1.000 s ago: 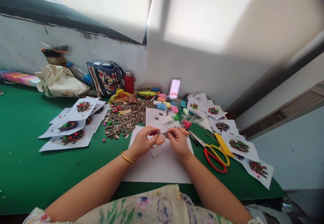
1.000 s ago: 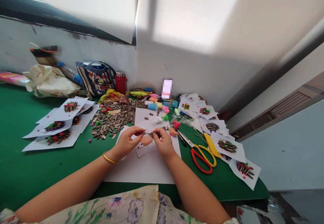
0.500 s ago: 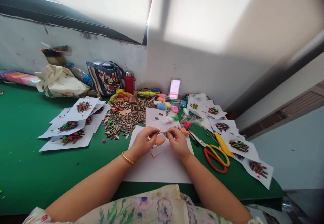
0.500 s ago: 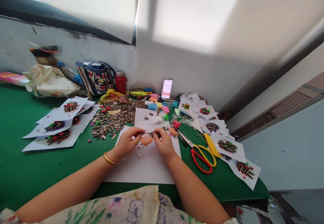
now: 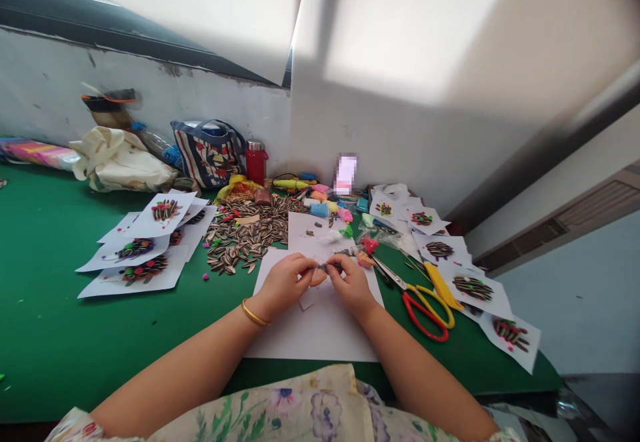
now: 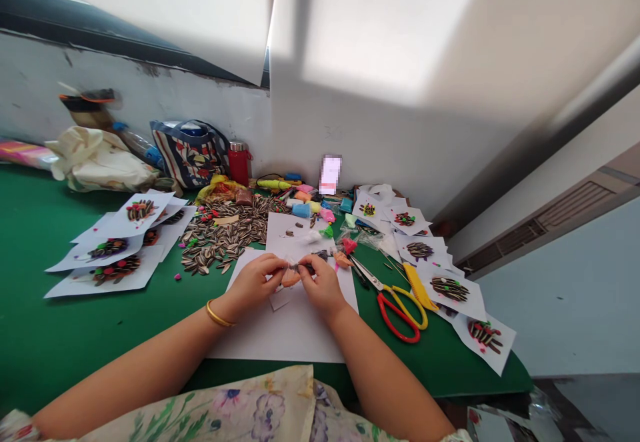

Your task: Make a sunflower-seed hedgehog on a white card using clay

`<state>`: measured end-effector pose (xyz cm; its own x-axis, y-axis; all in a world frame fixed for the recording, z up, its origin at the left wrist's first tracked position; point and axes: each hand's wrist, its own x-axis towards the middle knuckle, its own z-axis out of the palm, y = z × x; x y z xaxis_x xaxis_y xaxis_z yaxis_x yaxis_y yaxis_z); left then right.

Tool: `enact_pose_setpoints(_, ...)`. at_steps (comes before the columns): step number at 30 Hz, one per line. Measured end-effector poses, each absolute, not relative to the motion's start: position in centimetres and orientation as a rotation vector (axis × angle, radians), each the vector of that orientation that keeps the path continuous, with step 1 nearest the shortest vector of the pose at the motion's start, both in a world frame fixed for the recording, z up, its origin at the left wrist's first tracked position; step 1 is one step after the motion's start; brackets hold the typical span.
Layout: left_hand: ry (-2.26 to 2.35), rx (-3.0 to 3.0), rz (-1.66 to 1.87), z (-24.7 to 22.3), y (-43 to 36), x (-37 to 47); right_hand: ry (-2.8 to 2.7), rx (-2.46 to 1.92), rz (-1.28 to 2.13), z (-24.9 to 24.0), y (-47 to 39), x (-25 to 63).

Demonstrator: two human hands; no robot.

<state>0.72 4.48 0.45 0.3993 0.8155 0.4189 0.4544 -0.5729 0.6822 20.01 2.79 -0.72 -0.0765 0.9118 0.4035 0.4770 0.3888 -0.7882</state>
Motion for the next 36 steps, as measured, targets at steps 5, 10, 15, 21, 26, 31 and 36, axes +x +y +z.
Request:
enact_pose_setpoints(5, 1.106, 1.879, 1.155, 0.3, 5.0, 0.9, -1.632, -1.290, 0.534, -1.2, 3.2, 20.4)
enact_pose_setpoints(10, 0.996, 1.406, 1.193, 0.7, 5.5, 0.8, -1.553, -1.373, 0.451, -1.5, 4.1, 21.3)
enact_pose_setpoints(15, 0.936, 1.207, 1.166, 1.3, 5.4, 1.0, -1.638, -1.534, 0.279, -1.9, 5.5, 22.9)
enact_pose_setpoints(21, 0.961, 1.223, 1.182, 1.6, 5.3, 0.8, -1.828, -1.554, 0.052, -2.6, 7.2, 24.2)
enact_pose_setpoints(26, 0.926, 1.187, 1.159, 1.6, 5.2, 0.8, -1.870, -1.531, -0.108, -2.2, 6.7, 23.9)
enact_pose_setpoints(31, 0.861, 1.125, 1.160, 1.2, 5.3, 0.8, -1.881, -1.314, -0.084, -0.5, 4.3, 22.3)
enact_pose_setpoints(36, 0.855, 1.220, 1.050, 0.7, 5.1, 1.0, -2.088, -1.094, 0.064, 0.3, 2.5, 19.7)
